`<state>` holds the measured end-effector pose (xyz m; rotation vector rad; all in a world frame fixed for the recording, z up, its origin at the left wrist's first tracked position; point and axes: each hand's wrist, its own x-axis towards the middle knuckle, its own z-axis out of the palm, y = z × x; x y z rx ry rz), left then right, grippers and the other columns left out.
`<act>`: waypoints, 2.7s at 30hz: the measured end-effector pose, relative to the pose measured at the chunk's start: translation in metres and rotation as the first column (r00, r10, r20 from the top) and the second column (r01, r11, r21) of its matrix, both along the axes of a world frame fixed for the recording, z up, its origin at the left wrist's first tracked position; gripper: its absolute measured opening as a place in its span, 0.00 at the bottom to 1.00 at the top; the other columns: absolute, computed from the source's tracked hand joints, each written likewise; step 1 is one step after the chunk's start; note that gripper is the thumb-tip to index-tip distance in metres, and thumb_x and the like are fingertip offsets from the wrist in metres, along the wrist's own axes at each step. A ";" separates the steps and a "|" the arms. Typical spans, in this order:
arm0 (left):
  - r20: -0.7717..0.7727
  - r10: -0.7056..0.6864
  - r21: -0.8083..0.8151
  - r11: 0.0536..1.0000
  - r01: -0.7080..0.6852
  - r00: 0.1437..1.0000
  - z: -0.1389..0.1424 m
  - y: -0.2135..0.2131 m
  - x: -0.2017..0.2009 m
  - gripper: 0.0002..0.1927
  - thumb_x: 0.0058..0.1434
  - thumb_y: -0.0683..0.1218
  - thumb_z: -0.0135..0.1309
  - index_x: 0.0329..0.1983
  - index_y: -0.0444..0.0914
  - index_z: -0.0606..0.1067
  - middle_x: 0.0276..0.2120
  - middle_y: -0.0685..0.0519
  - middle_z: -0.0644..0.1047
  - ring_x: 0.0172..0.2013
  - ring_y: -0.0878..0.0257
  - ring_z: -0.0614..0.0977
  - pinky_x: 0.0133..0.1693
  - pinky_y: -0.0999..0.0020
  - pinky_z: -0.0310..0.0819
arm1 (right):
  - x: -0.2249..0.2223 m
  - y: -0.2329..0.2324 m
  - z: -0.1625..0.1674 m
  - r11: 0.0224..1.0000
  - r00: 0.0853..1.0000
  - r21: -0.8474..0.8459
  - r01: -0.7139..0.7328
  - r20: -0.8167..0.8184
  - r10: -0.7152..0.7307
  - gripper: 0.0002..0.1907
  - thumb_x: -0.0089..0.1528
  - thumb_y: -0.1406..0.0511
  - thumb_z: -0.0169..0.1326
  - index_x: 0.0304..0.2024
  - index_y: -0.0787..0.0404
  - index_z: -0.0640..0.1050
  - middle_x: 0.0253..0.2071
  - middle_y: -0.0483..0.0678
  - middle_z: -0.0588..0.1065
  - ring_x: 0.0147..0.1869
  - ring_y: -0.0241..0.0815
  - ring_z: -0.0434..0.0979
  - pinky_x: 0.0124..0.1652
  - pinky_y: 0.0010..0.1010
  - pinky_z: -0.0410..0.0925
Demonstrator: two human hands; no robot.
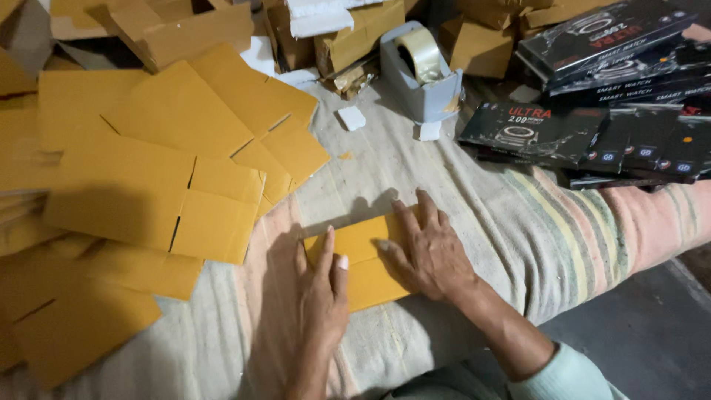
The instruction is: The person folds flat pre-cut yellow cardboard mailer boxes into open boxes, pressing the creases and folding the side walls and flaps by hand, then sets each finished box aside and takes the next flat blank from the pile.
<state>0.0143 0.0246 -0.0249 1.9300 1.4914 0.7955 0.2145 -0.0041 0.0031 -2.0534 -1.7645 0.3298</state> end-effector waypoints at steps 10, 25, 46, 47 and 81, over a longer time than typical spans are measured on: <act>-0.032 -0.171 0.092 0.981 0.173 0.985 0.023 -0.033 -0.011 0.63 0.31 0.47 0.78 0.72 0.46 0.60 0.75 0.38 0.47 0.70 0.36 0.56 0.62 0.51 0.62 | -0.016 -0.026 0.027 0.964 0.921 -0.117 -0.239 0.288 0.264 0.68 0.41 0.36 0.66 0.76 0.51 0.52 0.76 0.66 0.45 0.78 0.79 0.39 0.65 0.64 0.54; -0.435 -0.153 0.174 0.953 0.250 0.887 0.035 -0.037 -0.016 0.50 0.47 0.52 0.68 0.71 0.33 0.59 0.73 0.44 0.58 0.73 0.42 0.52 0.67 0.47 0.46 | -0.010 -0.039 -0.004 0.975 0.897 0.101 -0.196 0.420 0.136 0.52 0.51 0.50 0.55 0.69 0.74 0.57 0.74 0.65 0.52 0.76 0.67 0.47 0.69 0.58 0.43; -0.408 -0.272 0.311 0.856 0.413 0.871 0.011 -0.022 -0.006 0.33 0.69 0.56 0.44 0.69 0.29 0.62 0.72 0.39 0.59 0.74 0.46 0.54 0.71 0.46 0.37 | -0.016 -0.027 -0.003 0.879 0.812 -0.100 -0.466 0.346 0.470 0.42 0.62 0.57 0.46 0.71 0.75 0.51 0.76 0.68 0.46 0.81 0.59 0.38 0.73 0.46 0.35; -0.391 -0.282 0.283 0.869 0.406 0.876 0.010 -0.019 -0.003 0.32 0.70 0.56 0.41 0.70 0.29 0.62 0.73 0.40 0.60 0.74 0.47 0.54 0.71 0.47 0.37 | -0.016 -0.022 -0.002 0.862 0.823 -0.090 -0.499 0.262 0.504 0.43 0.62 0.54 0.46 0.71 0.74 0.52 0.76 0.67 0.46 0.81 0.59 0.38 0.73 0.45 0.35; -0.558 0.037 0.055 0.998 -0.007 0.829 0.011 0.047 0.026 0.23 0.72 0.56 0.34 0.58 0.39 0.72 0.71 0.36 0.57 0.73 0.41 0.50 0.68 0.33 0.33 | -0.022 0.043 -0.009 0.983 0.904 -0.141 -0.120 0.394 0.167 0.32 0.69 0.52 0.32 0.70 0.63 0.62 0.72 0.68 0.56 0.79 0.72 0.40 0.71 0.65 0.34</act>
